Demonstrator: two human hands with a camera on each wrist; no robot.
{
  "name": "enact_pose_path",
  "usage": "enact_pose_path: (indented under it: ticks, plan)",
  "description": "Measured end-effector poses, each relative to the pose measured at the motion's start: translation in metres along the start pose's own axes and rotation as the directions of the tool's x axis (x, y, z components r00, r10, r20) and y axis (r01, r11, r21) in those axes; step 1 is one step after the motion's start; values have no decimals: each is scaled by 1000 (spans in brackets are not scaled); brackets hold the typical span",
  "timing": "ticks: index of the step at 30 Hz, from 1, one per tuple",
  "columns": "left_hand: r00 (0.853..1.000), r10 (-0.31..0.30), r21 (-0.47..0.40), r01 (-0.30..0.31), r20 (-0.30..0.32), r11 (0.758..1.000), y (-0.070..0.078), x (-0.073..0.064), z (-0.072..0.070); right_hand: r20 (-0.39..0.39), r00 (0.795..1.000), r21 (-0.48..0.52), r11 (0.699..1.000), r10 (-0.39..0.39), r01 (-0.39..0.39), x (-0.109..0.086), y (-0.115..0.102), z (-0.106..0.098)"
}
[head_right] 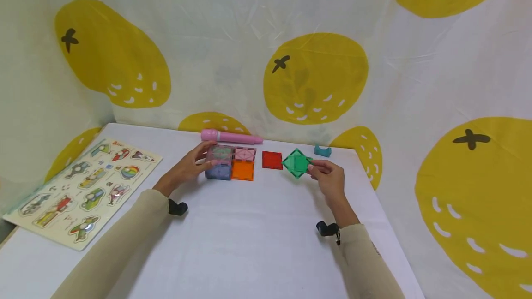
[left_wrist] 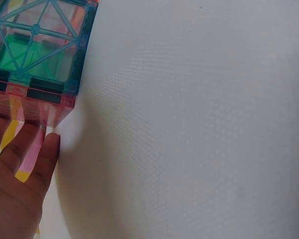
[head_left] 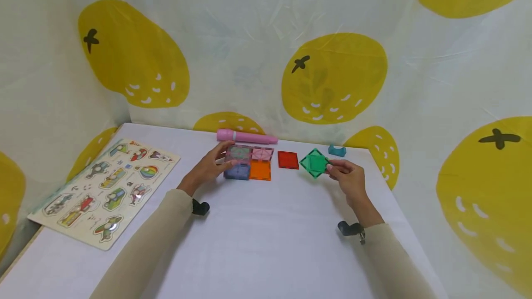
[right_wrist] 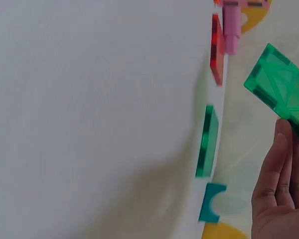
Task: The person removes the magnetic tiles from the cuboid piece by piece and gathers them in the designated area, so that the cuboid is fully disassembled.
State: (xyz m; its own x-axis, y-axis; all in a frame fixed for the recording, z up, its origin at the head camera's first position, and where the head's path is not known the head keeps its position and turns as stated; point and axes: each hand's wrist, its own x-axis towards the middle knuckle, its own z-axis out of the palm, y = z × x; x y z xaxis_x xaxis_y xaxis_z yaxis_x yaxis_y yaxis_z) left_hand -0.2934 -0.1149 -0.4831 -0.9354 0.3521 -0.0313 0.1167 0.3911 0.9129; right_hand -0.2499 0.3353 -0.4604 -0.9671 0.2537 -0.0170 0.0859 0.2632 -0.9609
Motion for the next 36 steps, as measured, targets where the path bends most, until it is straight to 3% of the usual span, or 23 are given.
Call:
enact_pose_path:
  ticks: [5, 13, 26, 31, 36]
  plan:
    - [1000, -13, 3, 13, 1, 1000, -2, 0, 0, -63, 993, 100, 991, 100, -94, 10, 9, -24]
    - [1000, -16, -14, 16, -3, 1000, -4, 0, -1, -164, 953, 185, 957, 256, -225, 23, 21, -52]
    - [1000, -23, -22, 24, 4, 999, -6, 3, 1, -277, 834, 252, 874, 477, -416, 54, 47, -76]
    - [1000, -25, -20, 25, -1, 999, -7, 3, 1, -285, 820, 283, 861, 496, -423, 48, 39, -73]
    - [1000, -30, -11, 30, -3, 999, -5, 4, 1, -278, 819, 291, 856, 503, -427, 45, 37, -71]
